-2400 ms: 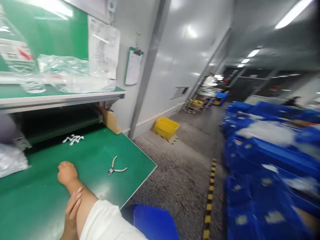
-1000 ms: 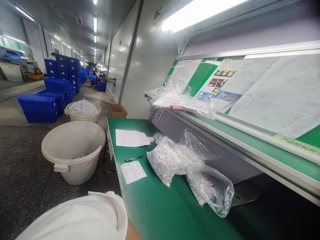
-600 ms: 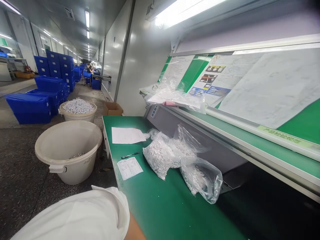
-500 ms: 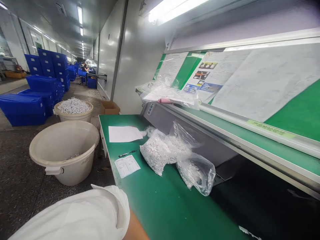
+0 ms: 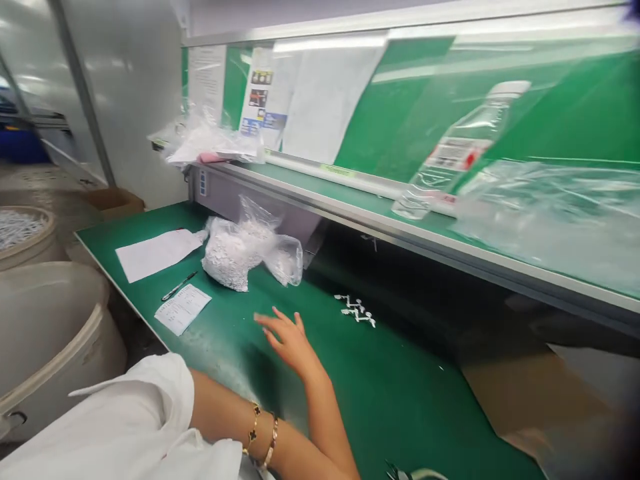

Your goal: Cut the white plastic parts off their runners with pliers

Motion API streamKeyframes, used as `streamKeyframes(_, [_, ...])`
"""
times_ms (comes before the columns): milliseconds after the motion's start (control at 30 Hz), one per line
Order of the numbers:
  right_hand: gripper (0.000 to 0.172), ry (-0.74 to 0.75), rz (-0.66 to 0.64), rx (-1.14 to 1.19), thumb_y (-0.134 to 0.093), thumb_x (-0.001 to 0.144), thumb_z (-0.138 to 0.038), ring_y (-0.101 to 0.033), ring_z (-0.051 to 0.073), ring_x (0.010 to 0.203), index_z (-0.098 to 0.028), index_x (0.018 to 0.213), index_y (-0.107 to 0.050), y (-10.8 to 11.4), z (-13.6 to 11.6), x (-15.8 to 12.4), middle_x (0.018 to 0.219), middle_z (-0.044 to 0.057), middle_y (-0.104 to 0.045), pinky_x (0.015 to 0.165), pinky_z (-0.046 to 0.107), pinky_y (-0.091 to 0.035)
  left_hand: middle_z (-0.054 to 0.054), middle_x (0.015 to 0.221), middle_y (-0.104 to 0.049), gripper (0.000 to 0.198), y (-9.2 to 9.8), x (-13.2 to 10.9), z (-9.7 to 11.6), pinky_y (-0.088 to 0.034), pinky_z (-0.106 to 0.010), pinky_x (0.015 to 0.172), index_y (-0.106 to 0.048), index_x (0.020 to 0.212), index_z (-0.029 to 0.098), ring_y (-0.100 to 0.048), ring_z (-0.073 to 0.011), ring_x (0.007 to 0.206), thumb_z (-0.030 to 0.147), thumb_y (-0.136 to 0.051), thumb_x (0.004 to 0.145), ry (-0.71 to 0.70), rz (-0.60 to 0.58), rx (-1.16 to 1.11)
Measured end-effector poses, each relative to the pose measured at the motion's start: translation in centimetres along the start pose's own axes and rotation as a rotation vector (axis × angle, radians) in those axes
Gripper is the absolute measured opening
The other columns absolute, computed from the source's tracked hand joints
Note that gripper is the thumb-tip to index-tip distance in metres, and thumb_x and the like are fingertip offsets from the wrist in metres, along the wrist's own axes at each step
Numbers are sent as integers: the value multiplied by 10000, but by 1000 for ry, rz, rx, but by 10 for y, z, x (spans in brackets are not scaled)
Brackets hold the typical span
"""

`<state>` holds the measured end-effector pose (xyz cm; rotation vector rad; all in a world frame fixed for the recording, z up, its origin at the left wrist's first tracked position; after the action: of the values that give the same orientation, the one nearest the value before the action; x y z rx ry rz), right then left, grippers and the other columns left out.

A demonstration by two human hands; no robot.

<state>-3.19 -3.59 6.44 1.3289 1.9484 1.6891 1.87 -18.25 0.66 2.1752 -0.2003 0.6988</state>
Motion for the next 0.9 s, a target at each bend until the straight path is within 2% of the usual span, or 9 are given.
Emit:
streamKeyframes(100, [383,97,-71,69,-471,807,-98,-408,211,1279,-315,1068,-648,9,-17,5,932,-1,-705,1086,598,-53,14,1011,-615,308,-3,3,-11,-546,-269,563,-662,949,476,-617,-139,860,474,-367,859,-136,9,-540])
streamKeyframes(167, [388,88,-86,55,-474,799,-86,-394,232,1287,-318,1055,-652,9,-19,5,966,5,-697,1080,610,32,27,933,-634,239,-3,6,-17,-544,-220,630,-659,910,473,-621,-111,807,494,-434,831,-85,-74,-842])
streamKeyframes(233, [366,46,-67,32,-473,809,-96,-356,239,1309,-308,1047,-652,3,-12,-1,1122,25,-645,1081,607,36,36,891,-645,201,-2,7,-18,-533,-190,682,-655,884,454,-624,-97,786,504,-474,815,-32,-158,-1020])
streamKeyframes(300, [378,-60,-26,21,-472,810,-106,-240,247,1365,-295,1101,-623,-6,1,-13,1371,39,-458,1086,602,-13,38,909,-658,194,0,6,-15,-528,-188,724,-657,885,432,-630,-105,823,490,-484,817,-58,-184,-1119])
streamKeyframes(467, [581,-451,11,27,-551,801,-271,45,372,1384,-365,1350,-387,-23,42,-57,1538,8,0,982,728,-84,98,1077,-645,200,0,-4,-8,-464,-136,897,-661,929,429,-563,-85,1102,350,-502,839,-265,-66,-1207])
streamKeyframes(600, [712,-621,22,102,-559,798,-379,17,424,1371,-417,1414,-205,-31,58,-88,1535,1,53,934,768,-89,106,1239,-574,317,-11,-16,-26,-325,-219,1081,-621,1062,415,-421,-86,1262,220,-446,882,-242,-50,-1111])
streamKeyframes(733, [576,-591,96,384,-437,865,-422,-40,288,1404,-363,1412,-263,-41,55,-96,1537,-6,-34,1060,605,-139,4,1257,-581,358,-26,-23,-54,-333,-276,1069,-582,1161,293,-453,-119,1240,146,-376,908,-218,-129,-943])
streamKeyframes(800, [492,-599,180,565,-252,931,-386,-163,201,1393,-319,1418,-272,-42,52,-95,1531,9,-101,1078,462,-230,-18,1219,-608,349,-29,-25,-62,-383,-293,1023,-584,1158,249,-504,-134,1192,148,-350,920,-290,-119,-921])
streamKeyframes(900, [548,-614,152,841,14,940,-286,-365,132,1307,-296,1437,-217,-44,45,-91,1484,37,-274,1017,392,-330,-33,1155,-642,335,-35,-28,-72,-404,-367,995,-607,1119,218,-551,-164,1139,177,-336,926,-283,-80,-930])
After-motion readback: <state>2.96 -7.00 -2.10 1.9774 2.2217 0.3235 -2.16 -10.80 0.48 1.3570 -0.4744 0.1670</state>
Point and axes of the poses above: each hand's wrist, its own x-axis towards the middle knuckle, its own y-axis out of the back of the hand, z = x × y, the point moved 4 cm from there along x, towards the middle knuckle
